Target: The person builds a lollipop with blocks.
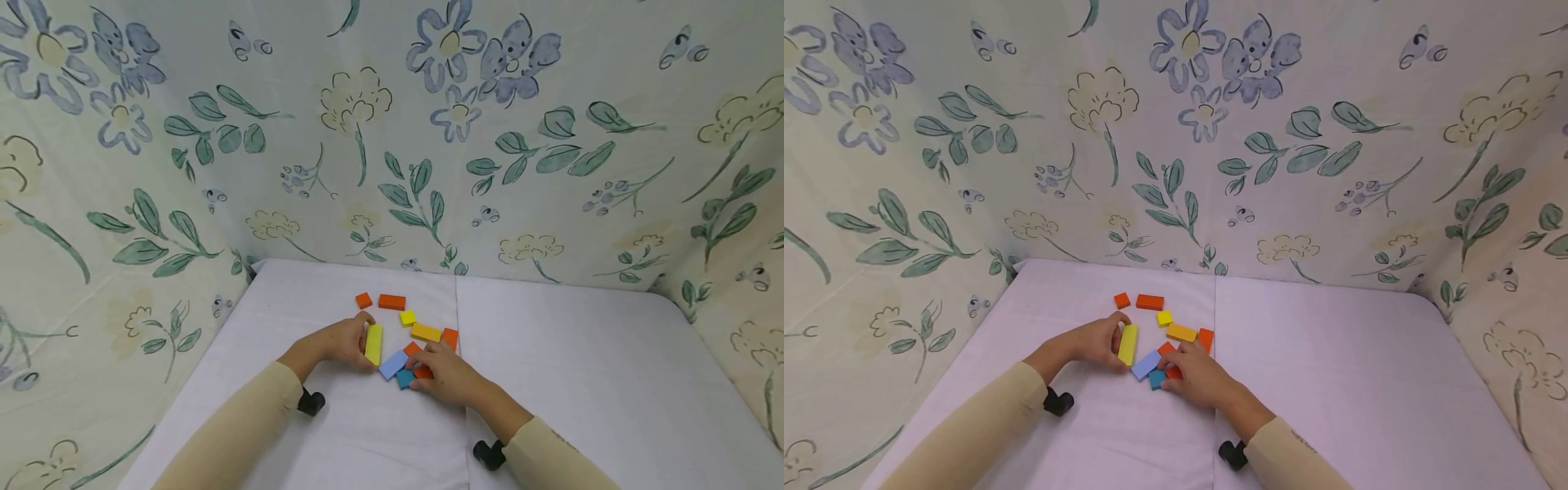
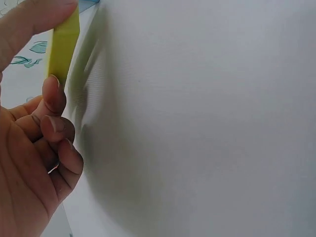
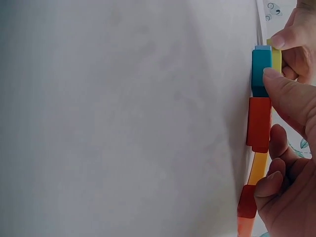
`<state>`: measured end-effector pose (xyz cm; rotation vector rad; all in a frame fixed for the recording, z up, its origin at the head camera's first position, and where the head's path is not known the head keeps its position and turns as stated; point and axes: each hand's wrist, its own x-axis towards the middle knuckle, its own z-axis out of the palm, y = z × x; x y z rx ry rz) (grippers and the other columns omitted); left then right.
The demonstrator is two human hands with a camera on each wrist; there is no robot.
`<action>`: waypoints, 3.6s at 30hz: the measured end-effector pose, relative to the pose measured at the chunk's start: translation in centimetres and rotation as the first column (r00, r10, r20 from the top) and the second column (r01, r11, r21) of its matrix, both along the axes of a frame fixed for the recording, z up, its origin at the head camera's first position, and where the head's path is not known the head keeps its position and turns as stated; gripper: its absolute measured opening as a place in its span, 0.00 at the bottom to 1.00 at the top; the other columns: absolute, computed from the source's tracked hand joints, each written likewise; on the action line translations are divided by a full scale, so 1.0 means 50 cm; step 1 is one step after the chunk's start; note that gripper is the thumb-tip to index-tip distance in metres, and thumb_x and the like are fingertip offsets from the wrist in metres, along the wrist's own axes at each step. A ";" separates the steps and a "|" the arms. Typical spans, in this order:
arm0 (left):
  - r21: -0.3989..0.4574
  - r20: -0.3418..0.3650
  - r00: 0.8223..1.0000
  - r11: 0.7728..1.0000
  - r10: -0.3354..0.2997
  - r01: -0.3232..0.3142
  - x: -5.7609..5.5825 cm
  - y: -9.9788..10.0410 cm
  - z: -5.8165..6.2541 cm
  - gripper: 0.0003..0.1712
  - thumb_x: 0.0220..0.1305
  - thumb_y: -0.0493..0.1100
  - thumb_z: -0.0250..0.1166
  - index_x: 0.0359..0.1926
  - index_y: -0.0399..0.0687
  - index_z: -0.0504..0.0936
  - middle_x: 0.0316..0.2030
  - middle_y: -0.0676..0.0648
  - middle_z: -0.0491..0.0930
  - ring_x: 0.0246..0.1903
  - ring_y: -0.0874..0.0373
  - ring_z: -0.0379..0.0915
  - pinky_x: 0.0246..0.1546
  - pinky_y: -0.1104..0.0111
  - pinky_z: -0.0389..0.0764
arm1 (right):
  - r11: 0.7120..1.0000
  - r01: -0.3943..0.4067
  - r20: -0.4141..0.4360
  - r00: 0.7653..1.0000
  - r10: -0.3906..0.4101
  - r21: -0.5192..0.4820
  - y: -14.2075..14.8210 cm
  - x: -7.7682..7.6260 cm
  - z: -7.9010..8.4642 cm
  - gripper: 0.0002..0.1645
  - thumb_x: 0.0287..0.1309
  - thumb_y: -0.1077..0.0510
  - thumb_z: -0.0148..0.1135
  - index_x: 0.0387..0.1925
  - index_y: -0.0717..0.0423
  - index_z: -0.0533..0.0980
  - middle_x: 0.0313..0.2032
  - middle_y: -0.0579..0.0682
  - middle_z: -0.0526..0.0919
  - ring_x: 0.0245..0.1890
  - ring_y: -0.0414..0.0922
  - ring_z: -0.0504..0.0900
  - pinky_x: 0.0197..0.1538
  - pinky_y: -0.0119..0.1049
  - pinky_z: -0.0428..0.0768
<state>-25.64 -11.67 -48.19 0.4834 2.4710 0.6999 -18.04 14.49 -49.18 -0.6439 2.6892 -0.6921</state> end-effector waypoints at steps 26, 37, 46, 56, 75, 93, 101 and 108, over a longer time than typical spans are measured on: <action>0.019 0.006 0.967 0.967 -0.253 0.253 0.110 0.047 0.039 0.52 0.46 0.59 0.82 0.67 0.54 0.64 0.29 0.57 0.76 0.29 0.66 0.71 0.30 0.74 0.72 | 0.976 0.201 -0.116 0.975 -0.191 0.081 0.002 -0.038 0.008 0.20 0.58 0.45 0.74 0.51 0.46 0.83 0.42 0.44 0.77 0.46 0.43 0.69 0.49 0.36 0.79; -0.143 -0.115 0.945 0.946 -0.307 0.290 0.145 0.075 0.007 0.53 0.46 0.68 0.79 0.68 0.57 0.65 0.25 0.57 0.72 0.24 0.65 0.68 0.26 0.73 0.69 | 0.969 0.233 -0.096 0.970 -0.225 0.082 0.003 -0.045 0.002 0.19 0.59 0.45 0.74 0.50 0.43 0.83 0.44 0.46 0.78 0.45 0.44 0.69 0.49 0.37 0.78; -0.169 -0.232 0.913 0.938 -0.337 0.303 0.153 0.068 -0.011 0.51 0.52 0.76 0.71 0.73 0.66 0.68 0.20 0.60 0.70 0.21 0.66 0.65 0.24 0.73 0.65 | 0.966 0.245 -0.099 0.967 -0.236 0.084 0.005 -0.044 0.001 0.18 0.59 0.44 0.74 0.49 0.43 0.83 0.44 0.46 0.77 0.46 0.44 0.69 0.51 0.38 0.79; -0.144 -0.229 0.900 0.927 -0.371 0.345 0.152 0.057 -0.021 0.38 0.61 0.73 0.65 0.71 0.76 0.71 0.15 0.61 0.70 0.18 0.66 0.64 0.24 0.73 0.62 | 0.967 0.253 -0.058 0.966 -0.251 0.036 0.012 -0.045 0.007 0.12 0.63 0.46 0.70 0.46 0.41 0.83 0.42 0.44 0.76 0.46 0.45 0.68 0.48 0.37 0.76; -0.136 -0.249 0.911 0.943 -0.329 0.304 0.151 0.068 -0.031 0.39 0.60 0.75 0.64 0.72 0.81 0.69 0.16 0.59 0.68 0.19 0.65 0.62 0.23 0.72 0.61 | 0.972 0.232 -0.064 0.971 -0.230 0.025 0.009 -0.051 0.006 0.07 0.62 0.46 0.71 0.40 0.39 0.83 0.38 0.44 0.74 0.44 0.45 0.68 0.45 0.37 0.74; -0.164 -0.257 0.910 0.943 -0.325 0.291 0.154 0.075 -0.025 0.40 0.59 0.76 0.64 0.71 0.81 0.69 0.17 0.58 0.60 0.21 0.64 0.58 0.24 0.70 0.58 | 0.976 0.219 -0.061 0.974 -0.217 0.023 0.008 -0.053 0.006 0.08 0.63 0.46 0.70 0.42 0.39 0.84 0.38 0.43 0.75 0.44 0.44 0.68 0.47 0.36 0.74; -0.156 -0.265 0.908 0.943 -0.326 0.293 0.154 0.076 -0.024 0.40 0.59 0.76 0.64 0.71 0.81 0.70 0.17 0.58 0.58 0.21 0.64 0.58 0.24 0.70 0.58 | 0.976 0.217 -0.061 0.975 -0.215 0.022 0.006 -0.054 0.005 0.09 0.63 0.46 0.71 0.42 0.40 0.84 0.37 0.43 0.75 0.44 0.44 0.68 0.45 0.36 0.74; -0.147 -0.266 0.906 0.943 -0.329 0.299 0.153 0.075 -0.027 0.41 0.59 0.77 0.63 0.72 0.80 0.69 0.16 0.58 0.58 0.19 0.64 0.57 0.24 0.70 0.57 | 0.976 0.217 -0.062 0.975 -0.214 0.033 0.009 -0.057 0.000 0.09 0.63 0.45 0.70 0.42 0.39 0.83 0.38 0.42 0.75 0.44 0.44 0.67 0.45 0.36 0.74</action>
